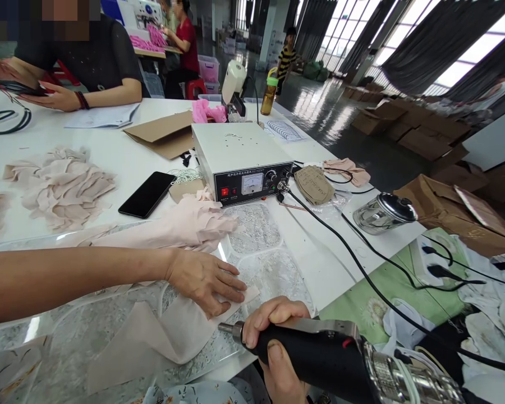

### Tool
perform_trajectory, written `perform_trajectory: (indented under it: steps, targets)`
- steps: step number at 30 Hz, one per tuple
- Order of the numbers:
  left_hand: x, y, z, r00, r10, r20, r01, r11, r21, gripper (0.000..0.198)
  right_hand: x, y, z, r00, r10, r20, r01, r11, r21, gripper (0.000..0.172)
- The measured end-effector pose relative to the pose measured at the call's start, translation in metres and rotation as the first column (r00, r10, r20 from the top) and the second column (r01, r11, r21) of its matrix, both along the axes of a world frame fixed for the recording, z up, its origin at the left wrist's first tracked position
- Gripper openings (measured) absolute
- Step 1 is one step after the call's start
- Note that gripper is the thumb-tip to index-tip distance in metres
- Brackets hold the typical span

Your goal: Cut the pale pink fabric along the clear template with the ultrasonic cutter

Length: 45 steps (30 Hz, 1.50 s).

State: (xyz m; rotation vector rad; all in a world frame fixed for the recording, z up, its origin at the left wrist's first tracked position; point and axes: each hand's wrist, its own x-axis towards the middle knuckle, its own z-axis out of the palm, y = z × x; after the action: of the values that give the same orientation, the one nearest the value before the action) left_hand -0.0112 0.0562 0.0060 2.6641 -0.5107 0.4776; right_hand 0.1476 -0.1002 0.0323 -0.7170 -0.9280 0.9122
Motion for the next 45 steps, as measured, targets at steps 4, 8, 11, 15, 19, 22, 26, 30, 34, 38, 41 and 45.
perform_trajectory:
  steps: [4, 8, 11, 15, 19, 22, 26, 30, 34, 38, 41, 45]
  targets:
    - [0.0, 0.0, -0.002, 0.996, -0.035, 0.082, 0.026, 0.994, 0.107, 0.022, -0.001, 0.002, -0.001, 1.0, 0.007, 0.012, -0.007, 1.0, -0.008, 0.012]
    - [0.0, 0.0, 0.0, 0.999, -0.024, 0.023, 0.022, 0.995, 0.101, 0.021, -0.001, 0.004, -0.001, 1.0, 0.019, 0.024, -0.019, 1.0, 0.004, 0.01]
    - [0.0, 0.0, 0.003, 0.999, -0.021, -0.038, 0.023, 0.998, 0.054, 0.021, -0.002, 0.004, -0.001, 0.999, 0.024, 0.044, -0.024, 1.0, 0.006, 0.008]
    - [0.0, -0.001, 0.003, 0.991, 0.03, -0.133, -0.035, 0.999, -0.038, 0.02, -0.001, 0.003, -0.001, 0.999, 0.023, 0.04, -0.023, 1.0, 0.001, 0.008]
    - [0.0, -0.002, 0.007, 0.995, 0.01, -0.098, 0.0, 0.996, 0.093, 0.015, 0.009, -0.003, 0.001, 0.997, -0.079, -0.025, 0.079, 0.997, -0.01, 0.011]
    - [-0.004, -0.013, 0.015, 0.997, 0.072, 0.003, -0.072, 0.986, 0.149, 0.003, 0.022, -0.01, 0.002, 0.978, -0.195, -0.071, 0.192, 0.98, -0.043, 0.012]
    - [-0.014, -0.053, 0.015, 0.889, 0.457, -0.033, -0.446, 0.88, 0.166, 0.014, 0.04, -0.016, -0.003, 0.954, -0.279, -0.113, 0.274, 0.96, -0.052, 0.012]
    - [-0.023, -0.097, 0.001, 0.764, 0.638, -0.095, -0.601, 0.758, 0.253, 0.027, 0.053, -0.019, -0.009, 0.938, -0.315, -0.145, 0.314, 0.949, -0.033, 0.013]
    - [-0.033, -0.108, 0.0, 0.842, 0.537, -0.052, -0.483, 0.793, 0.371, 0.019, 0.059, -0.024, -0.007, 0.926, -0.339, -0.168, 0.338, 0.94, -0.036, 0.014]
    - [-0.049, -0.108, 0.015, 0.91, 0.403, -0.093, -0.357, 0.878, 0.318, 0.023, 0.058, -0.031, 0.0, 0.912, -0.368, -0.18, 0.364, 0.93, -0.058, 0.011]
    - [-0.06, -0.116, 0.022, 0.859, 0.502, -0.1, -0.467, 0.849, 0.248, 0.027, 0.054, -0.036, -0.001, 0.918, -0.346, -0.195, 0.338, 0.938, -0.074, 0.012]
    - [-0.062, -0.132, 0.019, 0.807, 0.58, -0.106, -0.559, 0.81, 0.176, 0.025, 0.047, -0.042, -0.008, 0.943, -0.25, -0.221, 0.238, 0.968, -0.082, 0.016]
